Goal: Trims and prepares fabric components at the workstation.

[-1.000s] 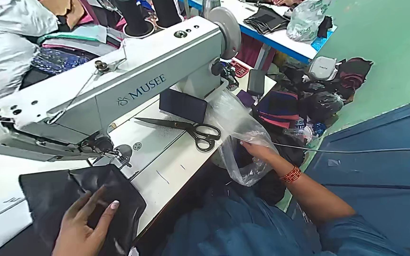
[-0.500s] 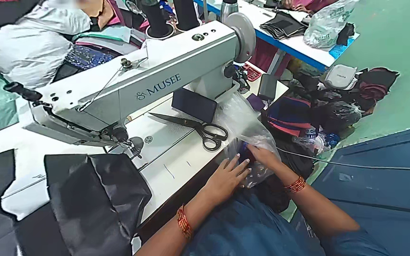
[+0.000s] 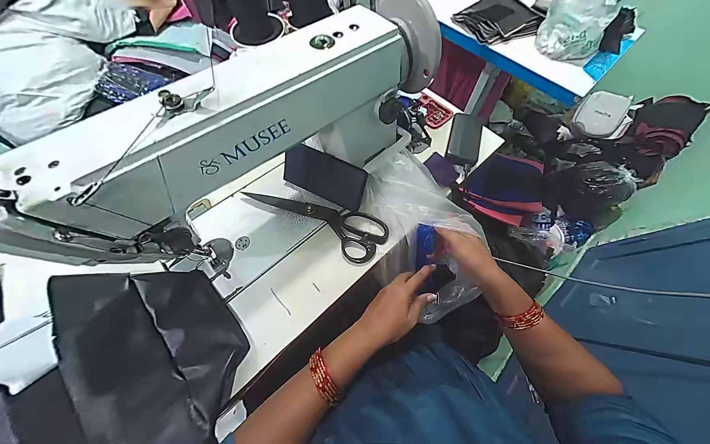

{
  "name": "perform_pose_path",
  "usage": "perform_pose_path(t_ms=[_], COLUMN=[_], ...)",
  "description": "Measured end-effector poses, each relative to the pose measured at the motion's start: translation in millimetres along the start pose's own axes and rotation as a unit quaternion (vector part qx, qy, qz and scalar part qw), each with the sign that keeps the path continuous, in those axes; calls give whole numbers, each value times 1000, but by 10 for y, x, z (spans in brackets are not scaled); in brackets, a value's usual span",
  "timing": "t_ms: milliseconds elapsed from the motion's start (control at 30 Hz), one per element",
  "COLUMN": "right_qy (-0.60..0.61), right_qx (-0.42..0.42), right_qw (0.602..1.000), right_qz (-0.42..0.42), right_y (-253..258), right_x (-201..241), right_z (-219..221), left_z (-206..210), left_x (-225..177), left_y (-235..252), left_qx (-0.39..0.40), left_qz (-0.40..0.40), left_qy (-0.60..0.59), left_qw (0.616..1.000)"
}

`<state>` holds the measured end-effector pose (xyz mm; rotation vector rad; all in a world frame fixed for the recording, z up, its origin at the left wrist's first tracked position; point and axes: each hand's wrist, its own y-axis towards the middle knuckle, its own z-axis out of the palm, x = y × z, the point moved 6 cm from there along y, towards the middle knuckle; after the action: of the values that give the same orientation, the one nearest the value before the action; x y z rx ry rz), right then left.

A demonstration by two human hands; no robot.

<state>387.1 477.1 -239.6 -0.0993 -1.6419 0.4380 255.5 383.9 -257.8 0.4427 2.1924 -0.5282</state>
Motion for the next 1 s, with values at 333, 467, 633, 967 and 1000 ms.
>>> perform_pose_path(t_ms=[333,467,633,967,1000], right_qy=[-146,-159,-70,-355,-430], right_qx=[-78,-102,-4,157,171], right_qw=[984,977,994,889,858], right_qz=[-64,-102,-88,-244,-222], right_y=[-131,-80,-132,-431,-432], right_x=[177,187,145,22,-28], right_z=[-130,-106,18,323,353], left_z=[-247,-351,-251,-113,-115], left_x=[54,124,112,-42,-64], left_y=[-118,-265,-300,-278,-287], left_qx=[-229,-300,-179,-89,-91], left_qz=[-26,-41,-111,-71,-65], left_qy=[-48,-136,-138,-187,-185], left_qw=[972,943,968,976,976])
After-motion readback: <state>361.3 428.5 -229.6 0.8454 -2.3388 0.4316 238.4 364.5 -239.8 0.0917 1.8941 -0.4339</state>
